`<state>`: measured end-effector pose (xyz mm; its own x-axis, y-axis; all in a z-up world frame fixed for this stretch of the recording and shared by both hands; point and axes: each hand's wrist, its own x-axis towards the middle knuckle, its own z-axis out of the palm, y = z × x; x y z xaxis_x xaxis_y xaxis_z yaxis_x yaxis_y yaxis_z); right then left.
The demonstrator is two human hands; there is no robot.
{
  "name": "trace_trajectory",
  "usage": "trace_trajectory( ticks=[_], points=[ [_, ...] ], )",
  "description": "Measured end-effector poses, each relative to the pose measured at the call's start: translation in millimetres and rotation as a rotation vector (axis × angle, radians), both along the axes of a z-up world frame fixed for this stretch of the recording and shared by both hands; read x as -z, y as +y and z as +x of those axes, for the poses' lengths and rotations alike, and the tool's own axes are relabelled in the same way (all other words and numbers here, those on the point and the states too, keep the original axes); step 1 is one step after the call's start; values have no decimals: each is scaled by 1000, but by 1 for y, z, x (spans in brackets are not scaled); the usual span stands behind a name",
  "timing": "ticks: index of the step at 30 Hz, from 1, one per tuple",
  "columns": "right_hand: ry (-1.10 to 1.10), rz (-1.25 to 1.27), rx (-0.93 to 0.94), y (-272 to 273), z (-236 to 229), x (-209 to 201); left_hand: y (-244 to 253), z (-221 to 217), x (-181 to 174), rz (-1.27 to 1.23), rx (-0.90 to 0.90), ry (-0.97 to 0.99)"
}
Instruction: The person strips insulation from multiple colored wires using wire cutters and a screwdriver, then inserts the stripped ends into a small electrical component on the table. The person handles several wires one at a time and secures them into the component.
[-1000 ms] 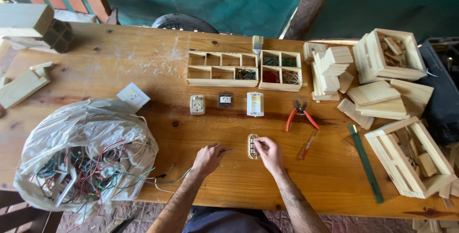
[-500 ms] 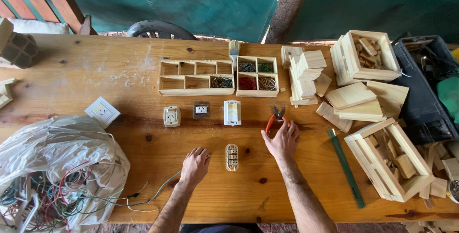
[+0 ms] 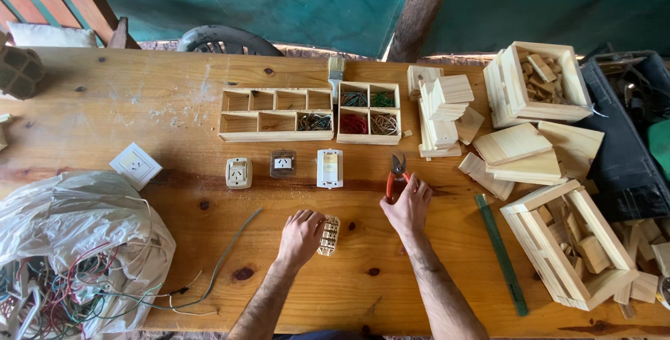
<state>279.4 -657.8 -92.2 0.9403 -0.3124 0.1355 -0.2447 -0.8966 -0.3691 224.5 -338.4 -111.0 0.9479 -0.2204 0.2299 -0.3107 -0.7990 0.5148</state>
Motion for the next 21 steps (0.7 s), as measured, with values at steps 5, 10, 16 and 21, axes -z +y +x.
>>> trace_trajectory(
  ticks=[5,10,16,21],
  points=[
    [-88,183,-62,10,-11,-19,6,-11,-18,-39,-47,-26],
    [-135,437,-114,41,-38,-19,51,-37,-31,7,-197,-66],
    [-43,622,-332,108,-73,-41,128,-78,-26,165,-532,-144],
    [-119,631,-469,169,-93,-38,183,-96,15,358,-673,92]
  ],
)
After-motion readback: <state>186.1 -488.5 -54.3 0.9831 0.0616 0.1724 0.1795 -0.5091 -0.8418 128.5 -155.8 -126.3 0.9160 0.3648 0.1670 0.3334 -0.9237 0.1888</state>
